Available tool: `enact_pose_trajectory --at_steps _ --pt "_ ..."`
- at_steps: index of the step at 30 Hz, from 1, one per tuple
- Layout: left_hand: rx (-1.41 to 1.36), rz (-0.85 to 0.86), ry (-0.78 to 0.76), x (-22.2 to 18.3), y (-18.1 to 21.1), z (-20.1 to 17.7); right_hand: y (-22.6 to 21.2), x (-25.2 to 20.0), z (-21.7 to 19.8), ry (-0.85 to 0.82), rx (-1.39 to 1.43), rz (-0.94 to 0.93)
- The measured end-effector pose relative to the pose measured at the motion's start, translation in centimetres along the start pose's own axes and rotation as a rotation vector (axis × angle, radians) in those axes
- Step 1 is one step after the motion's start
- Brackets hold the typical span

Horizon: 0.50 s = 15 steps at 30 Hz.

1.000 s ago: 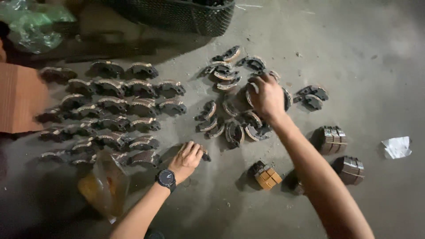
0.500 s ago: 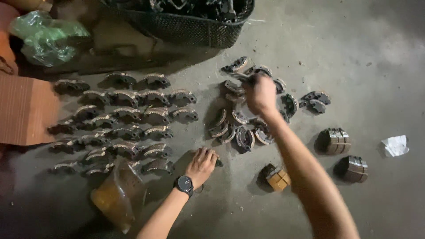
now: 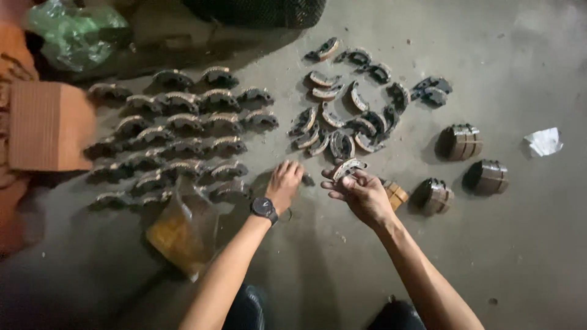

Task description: Sorting and bundling motorcycle drum brake shoes using rubber bands.

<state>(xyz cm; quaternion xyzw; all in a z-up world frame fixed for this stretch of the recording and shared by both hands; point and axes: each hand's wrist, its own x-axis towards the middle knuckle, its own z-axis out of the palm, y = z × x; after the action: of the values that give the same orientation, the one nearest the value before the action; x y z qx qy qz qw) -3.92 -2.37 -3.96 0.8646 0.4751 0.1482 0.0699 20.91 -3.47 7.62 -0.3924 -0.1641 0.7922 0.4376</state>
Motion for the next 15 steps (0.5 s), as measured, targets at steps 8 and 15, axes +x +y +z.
enact_pose_trajectory --at_steps 8,15 --pt "-0.405 -0.374 0.156 -2.3 2.0 -2.2 2.5 -3.5 1.4 0.113 -0.132 0.039" --pt "-0.273 -0.208 -0.015 0.0 0.2 -0.7 7.0 -4.0 -3.4 0.216 -0.724 0.041"
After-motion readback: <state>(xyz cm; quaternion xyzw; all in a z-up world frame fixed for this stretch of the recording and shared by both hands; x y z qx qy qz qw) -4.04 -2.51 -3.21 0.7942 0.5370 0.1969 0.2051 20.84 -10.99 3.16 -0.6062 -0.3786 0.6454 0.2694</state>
